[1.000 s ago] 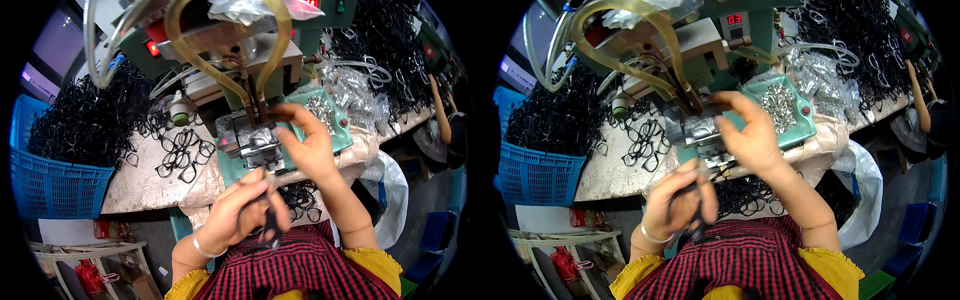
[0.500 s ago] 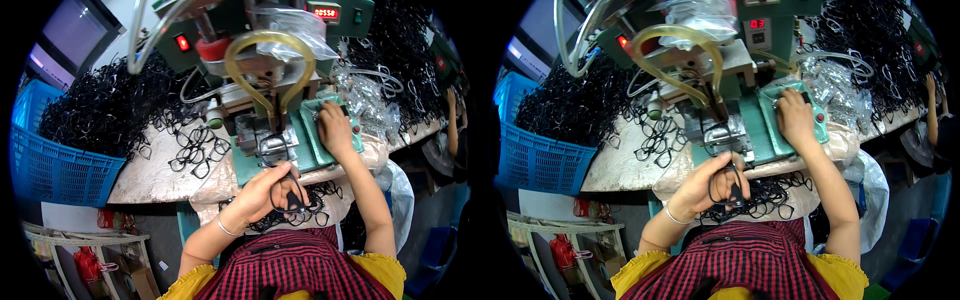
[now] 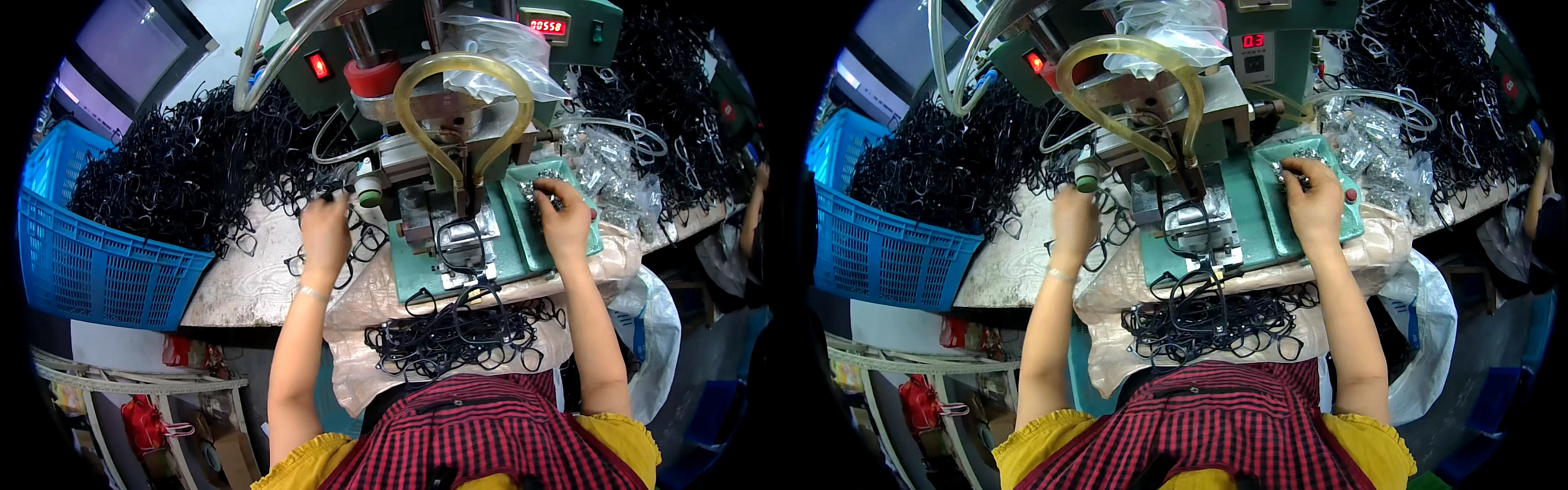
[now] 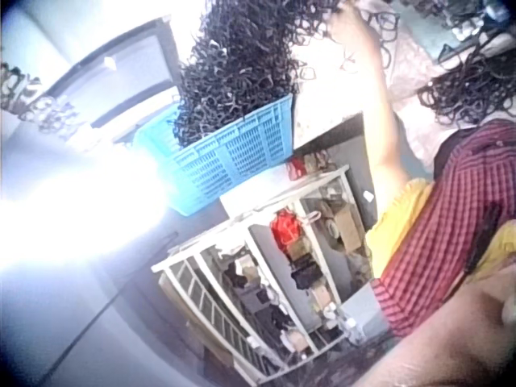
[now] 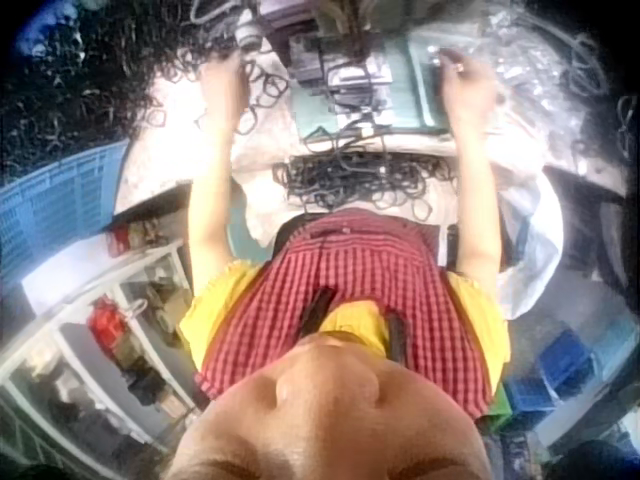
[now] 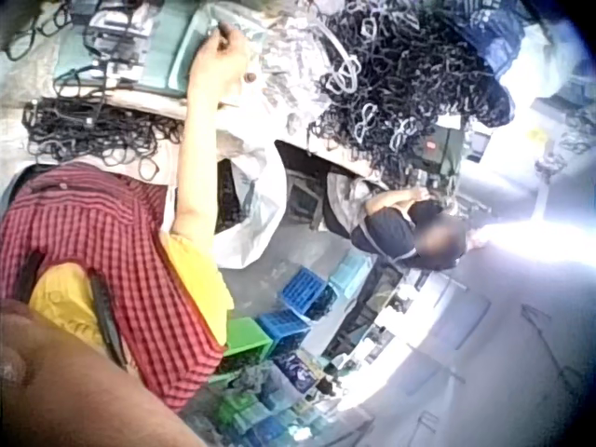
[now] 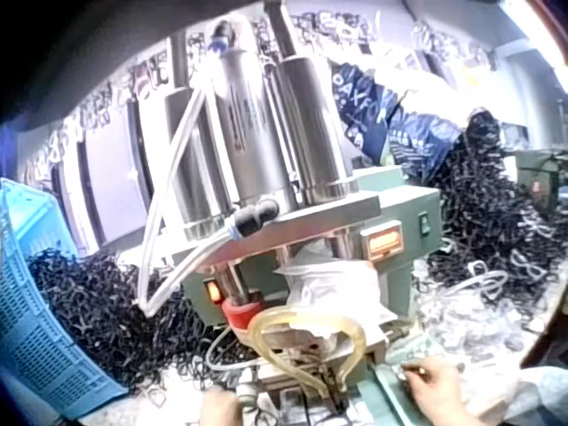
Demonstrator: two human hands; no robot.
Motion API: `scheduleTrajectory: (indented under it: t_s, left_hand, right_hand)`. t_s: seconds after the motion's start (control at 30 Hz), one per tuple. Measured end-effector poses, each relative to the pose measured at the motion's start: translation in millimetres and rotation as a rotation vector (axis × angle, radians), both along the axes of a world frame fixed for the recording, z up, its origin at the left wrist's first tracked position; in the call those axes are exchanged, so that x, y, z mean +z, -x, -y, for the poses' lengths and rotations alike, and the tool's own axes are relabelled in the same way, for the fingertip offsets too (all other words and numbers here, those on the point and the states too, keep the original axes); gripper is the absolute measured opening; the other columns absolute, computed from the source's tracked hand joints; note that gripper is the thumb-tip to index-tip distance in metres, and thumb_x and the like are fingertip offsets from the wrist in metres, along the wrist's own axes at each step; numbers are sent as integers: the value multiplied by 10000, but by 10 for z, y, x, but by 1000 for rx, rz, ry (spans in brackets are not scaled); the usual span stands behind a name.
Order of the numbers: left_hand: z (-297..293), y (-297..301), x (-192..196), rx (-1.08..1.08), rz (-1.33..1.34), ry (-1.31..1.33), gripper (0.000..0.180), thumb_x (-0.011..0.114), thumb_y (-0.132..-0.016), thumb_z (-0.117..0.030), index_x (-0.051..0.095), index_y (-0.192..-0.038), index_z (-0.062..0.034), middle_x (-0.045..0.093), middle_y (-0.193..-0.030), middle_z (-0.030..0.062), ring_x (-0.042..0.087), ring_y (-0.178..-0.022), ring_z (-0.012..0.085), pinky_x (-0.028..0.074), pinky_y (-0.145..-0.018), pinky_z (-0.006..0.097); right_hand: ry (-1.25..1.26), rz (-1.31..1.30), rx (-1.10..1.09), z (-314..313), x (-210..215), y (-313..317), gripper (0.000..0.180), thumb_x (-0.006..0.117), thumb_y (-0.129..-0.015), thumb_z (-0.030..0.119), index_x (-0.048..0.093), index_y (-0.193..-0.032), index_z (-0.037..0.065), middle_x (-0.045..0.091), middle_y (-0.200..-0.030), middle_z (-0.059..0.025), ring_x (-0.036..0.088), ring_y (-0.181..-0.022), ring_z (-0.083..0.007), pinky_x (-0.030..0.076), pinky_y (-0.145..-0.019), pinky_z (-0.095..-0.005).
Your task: The person repeatedly picks up black eyeglass frames and small metal screws, places the frames into a green press machine, and operates the lever to attach the screws. The finished glasses are placed on the table.
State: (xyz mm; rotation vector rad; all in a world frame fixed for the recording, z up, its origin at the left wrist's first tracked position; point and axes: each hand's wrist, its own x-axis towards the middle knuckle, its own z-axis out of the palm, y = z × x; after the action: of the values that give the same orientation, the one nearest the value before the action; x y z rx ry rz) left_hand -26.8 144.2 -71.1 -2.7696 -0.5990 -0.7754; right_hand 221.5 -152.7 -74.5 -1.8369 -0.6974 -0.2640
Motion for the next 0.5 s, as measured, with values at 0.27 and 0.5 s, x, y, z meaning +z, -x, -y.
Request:
scheduleTrajectory:
  t_s: [0.27, 0.5]
  left_hand:
    - [-149, -107, -331, 318, -12, 169, 386, 556, -784, 13, 621, -1158, -58, 633, -960, 170, 635, -872, 355, 513, -736, 450]
    - [156, 159, -15, 104, 697, 855, 310, 541, -1034, -276, 615, -1177, -11, 580, -914, -8, 505, -778, 78, 460, -706, 229]
  right_hand:
    - [121, 193, -197, 712, -189, 217, 105, 664, -821, 8, 703, -918, 21, 681, -907, -117, 643, -871, -284, 493, -815, -353]
    - [-12, 4, -33, 814, 104, 532, 117, 673, -809, -10, 704, -922, -1, 682, -920, -105, 642, -905, -232, 486, -840, -323]
